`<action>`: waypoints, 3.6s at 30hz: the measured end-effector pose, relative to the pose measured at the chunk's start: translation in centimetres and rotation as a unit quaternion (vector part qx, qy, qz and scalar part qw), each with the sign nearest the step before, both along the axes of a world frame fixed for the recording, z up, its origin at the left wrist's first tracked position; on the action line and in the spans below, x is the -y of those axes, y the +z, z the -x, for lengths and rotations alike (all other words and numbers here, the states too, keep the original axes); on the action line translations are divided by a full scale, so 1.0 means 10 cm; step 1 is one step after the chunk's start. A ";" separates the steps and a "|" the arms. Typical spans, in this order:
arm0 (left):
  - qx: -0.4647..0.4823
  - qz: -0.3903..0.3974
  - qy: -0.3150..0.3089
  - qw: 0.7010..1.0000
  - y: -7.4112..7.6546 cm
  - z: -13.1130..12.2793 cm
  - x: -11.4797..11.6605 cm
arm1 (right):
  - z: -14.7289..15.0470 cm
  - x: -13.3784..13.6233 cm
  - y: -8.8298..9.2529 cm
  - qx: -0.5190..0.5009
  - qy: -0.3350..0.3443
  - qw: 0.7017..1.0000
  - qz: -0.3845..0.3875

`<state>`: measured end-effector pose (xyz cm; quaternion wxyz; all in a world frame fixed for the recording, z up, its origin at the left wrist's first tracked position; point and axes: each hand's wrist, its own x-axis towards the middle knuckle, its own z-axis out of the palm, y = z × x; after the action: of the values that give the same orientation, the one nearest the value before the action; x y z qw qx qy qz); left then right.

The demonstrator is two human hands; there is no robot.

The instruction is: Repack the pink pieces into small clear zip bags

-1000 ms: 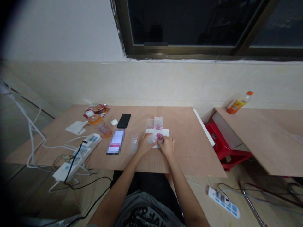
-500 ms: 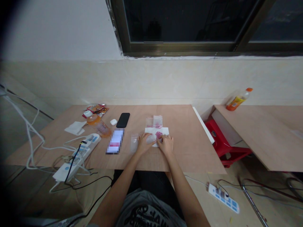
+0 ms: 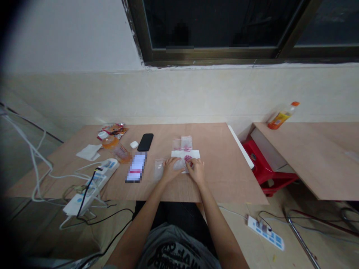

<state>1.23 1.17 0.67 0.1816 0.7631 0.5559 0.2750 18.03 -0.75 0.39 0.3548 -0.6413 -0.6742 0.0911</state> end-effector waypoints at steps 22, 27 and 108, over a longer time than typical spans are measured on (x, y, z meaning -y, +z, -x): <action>0.020 -0.001 0.006 1.000 0.01 0.02 -0.01 | 0.02 -0.01 -0.01 0.078 -0.047 0.995 0.041; 0.017 0.009 0.009 1.000 0.01 0.01 -0.01 | 0.03 -0.01 -0.01 0.091 -0.054 0.993 0.047; 0.020 0.006 -0.001 1.000 0.02 0.02 0.00 | -0.02 -0.04 -0.04 -0.019 -0.028 0.999 0.016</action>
<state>1.01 1.16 0.90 0.1980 0.7566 0.5533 0.2868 18.18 -0.32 0.00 0.3597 -0.6635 -0.6477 0.1047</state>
